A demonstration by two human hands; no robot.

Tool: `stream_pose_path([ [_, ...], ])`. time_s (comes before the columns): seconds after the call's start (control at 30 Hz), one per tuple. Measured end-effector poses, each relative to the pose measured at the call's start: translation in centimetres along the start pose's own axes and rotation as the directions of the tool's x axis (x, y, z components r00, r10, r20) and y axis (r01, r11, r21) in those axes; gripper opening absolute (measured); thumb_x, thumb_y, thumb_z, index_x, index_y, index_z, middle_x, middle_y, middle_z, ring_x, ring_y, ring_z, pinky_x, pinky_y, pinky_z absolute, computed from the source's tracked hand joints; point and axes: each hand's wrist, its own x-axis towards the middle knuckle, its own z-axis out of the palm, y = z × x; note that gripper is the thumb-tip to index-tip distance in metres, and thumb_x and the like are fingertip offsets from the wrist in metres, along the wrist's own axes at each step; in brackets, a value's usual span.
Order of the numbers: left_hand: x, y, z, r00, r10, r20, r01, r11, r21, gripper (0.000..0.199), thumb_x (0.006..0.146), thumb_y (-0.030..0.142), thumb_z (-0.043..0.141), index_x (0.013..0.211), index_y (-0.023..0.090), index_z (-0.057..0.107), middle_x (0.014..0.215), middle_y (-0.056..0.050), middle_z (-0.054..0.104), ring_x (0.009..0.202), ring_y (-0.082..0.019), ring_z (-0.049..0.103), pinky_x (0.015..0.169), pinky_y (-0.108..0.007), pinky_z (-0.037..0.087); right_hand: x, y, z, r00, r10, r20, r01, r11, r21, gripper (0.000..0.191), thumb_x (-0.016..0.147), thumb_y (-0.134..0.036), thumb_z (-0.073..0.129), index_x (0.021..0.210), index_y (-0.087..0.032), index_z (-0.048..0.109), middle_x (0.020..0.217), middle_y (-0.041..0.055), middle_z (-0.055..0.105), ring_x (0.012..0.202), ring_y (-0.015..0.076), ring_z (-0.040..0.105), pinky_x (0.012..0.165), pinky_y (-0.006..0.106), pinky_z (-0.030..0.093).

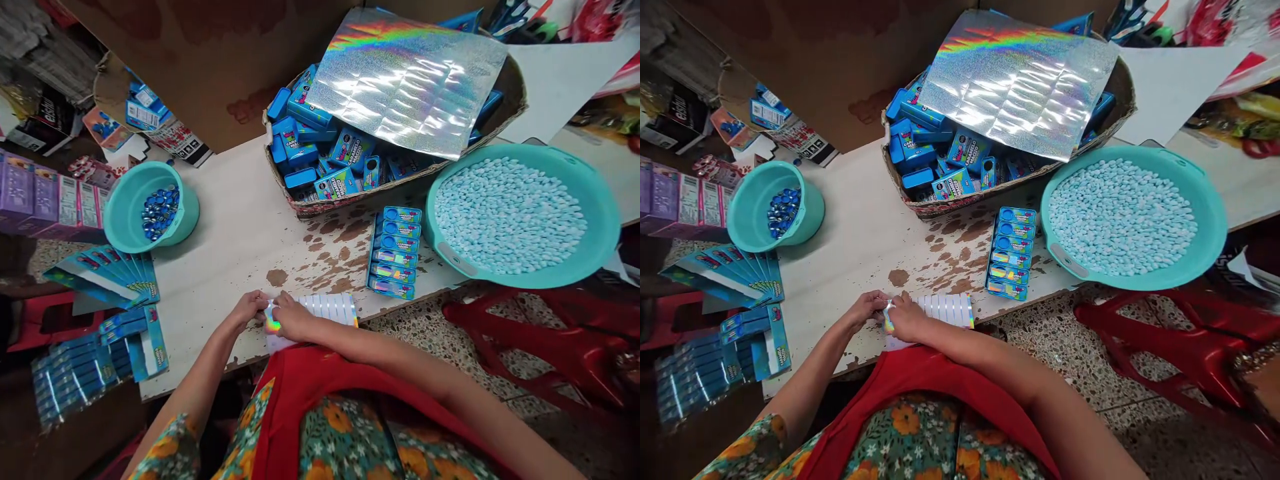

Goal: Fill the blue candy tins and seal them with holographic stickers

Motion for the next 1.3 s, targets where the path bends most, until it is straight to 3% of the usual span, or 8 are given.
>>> stream_pose_path([
  [0.23, -0.9, 4.5, 0.9, 0.929, 0.349, -0.123, -0.285, 0.887, 0.363, 0.030, 0.075, 0.043, 0.053, 0.092, 0.019, 0.060, 0.087, -0.006, 0.065, 0.085, -0.020, 0.058, 0.067, -0.027, 0.044, -1.9, 2.3, -5.4, 0.846, 0.366, -0.387, -0.100, 0.823, 0.560, 0.011, 0.073, -0.020, 0.066, 0.069, -0.020, 0.055, 0.064, -0.0044, 0.057, 0.061, 0.0114, 0.050, 0.058, 0.022, 0.036],
  [0.33, -1.8, 8.5, 3.1, 0.882, 0.443, 0.160, -0.468, 0.859, 0.208, 0.043, 0.078, 0.048, 0.054, 0.110, 0.019, 0.058, 0.107, -0.008, 0.064, 0.097, -0.021, 0.056, 0.076, -0.028, 0.044, -4.1, 3.6, -7.4, 0.782, 0.438, -0.443, 0.001, 0.710, 0.704, 0.015, 0.071, -0.022, 0.066, 0.066, -0.019, 0.053, 0.061, -0.0057, 0.053, 0.058, 0.0102, 0.048, 0.055, 0.021, 0.035],
  [0.47, -1.7, 12.7, 7.0, 0.835, 0.309, 0.455, -0.444, 0.867, 0.225, 0.034, 0.076, 0.049, 0.057, 0.079, 0.016, 0.061, 0.070, -0.004, 0.064, 0.065, -0.015, 0.056, 0.061, -0.025, 0.042, -7.2, 4.8, -8.6, 0.676, 0.536, -0.505, 0.058, 0.645, 0.762, 0.014, 0.074, -0.029, 0.063, 0.070, -0.020, 0.054, 0.062, -0.0048, 0.054, 0.059, 0.0114, 0.050, 0.057, 0.022, 0.039],
  [0.67, 0.4, 18.2, 13.3, 0.761, 0.361, 0.540, -0.517, 0.839, 0.168, 0.029, 0.080, 0.042, 0.052, 0.093, 0.017, 0.054, 0.060, 0.001, 0.057, 0.048, -0.011, 0.050, 0.046, -0.022, 0.036, -11.3, 8.7, -10.5, 0.219, 0.632, -0.743, -0.128, 0.774, 0.620, 0.014, 0.077, -0.033, 0.064, 0.074, -0.020, 0.067, 0.103, 0.0083, 0.055, 0.099, 0.0215, 0.051, 0.083, 0.032, 0.043],
  [0.77, 1.7, 21.0, 16.5, 0.704, 0.442, 0.556, -0.595, 0.795, 0.121, 0.027, 0.081, 0.034, 0.050, 0.102, 0.019, 0.045, 0.058, 0.005, 0.055, 0.044, -0.010, 0.049, 0.044, -0.020, 0.035, -12.7, 11.3, -12.2, 0.092, 0.601, -0.794, -0.284, 0.780, 0.557, 0.013, 0.077, -0.032, 0.063, 0.075, -0.020, 0.069, 0.103, 0.0094, 0.053, 0.102, 0.0234, 0.048, 0.093, 0.038, 0.037],
  [0.97, 5.3, 23.4, 20.4, 0.677, 0.457, 0.577, -0.605, 0.792, 0.081, 0.014, 0.077, 0.019, 0.048, 0.089, 0.020, 0.040, 0.056, 0.006, 0.055, 0.044, -0.007, 0.047, 0.044, -0.016, 0.033, -12.6, 14.4, -13.9, -0.007, 0.578, -0.816, -0.453, 0.726, 0.518, 0.010, 0.078, -0.023, 0.057, 0.076, -0.016, 0.064, 0.100, 0.0105, 0.052, 0.099, 0.0241, 0.045, 0.090, 0.038, 0.036],
  [1.2, 8.2, 19.4, 22.6, 0.777, 0.337, 0.532, -0.482, 0.862, 0.157, 0.014, 0.082, 0.026, 0.045, 0.094, 0.019, 0.041, 0.050, 0.005, 0.052, 0.038, -0.012, 0.048, 0.042, -0.020, 0.033, -11.7, 14.5, -13.4, -0.064, 0.540, -0.839, -0.523, 0.698, 0.490, 0.015, 0.080, -0.020, 0.053, 0.095, -0.016, 0.055, 0.102, 0.0112, 0.053, 0.100, 0.0247, 0.044, 0.089, 0.038, 0.035],
  [1.3, 8.0, 18.4, 22.4, 0.788, 0.374, 0.490, -0.533, 0.813, 0.235, 0.021, 0.080, 0.029, 0.051, 0.097, 0.018, 0.045, 0.055, 0.003, 0.055, 0.043, -0.012, 0.050, 0.046, -0.022, 0.036, -11.6, 14.6, -13.4, -0.019, 0.520, -0.854, -0.585, 0.687, 0.432, 0.014, 0.082, -0.019, 0.050, 0.095, -0.016, 0.054, 0.098, 0.0104, 0.056, 0.097, 0.0244, 0.046, 0.088, 0.039, 0.036],
])
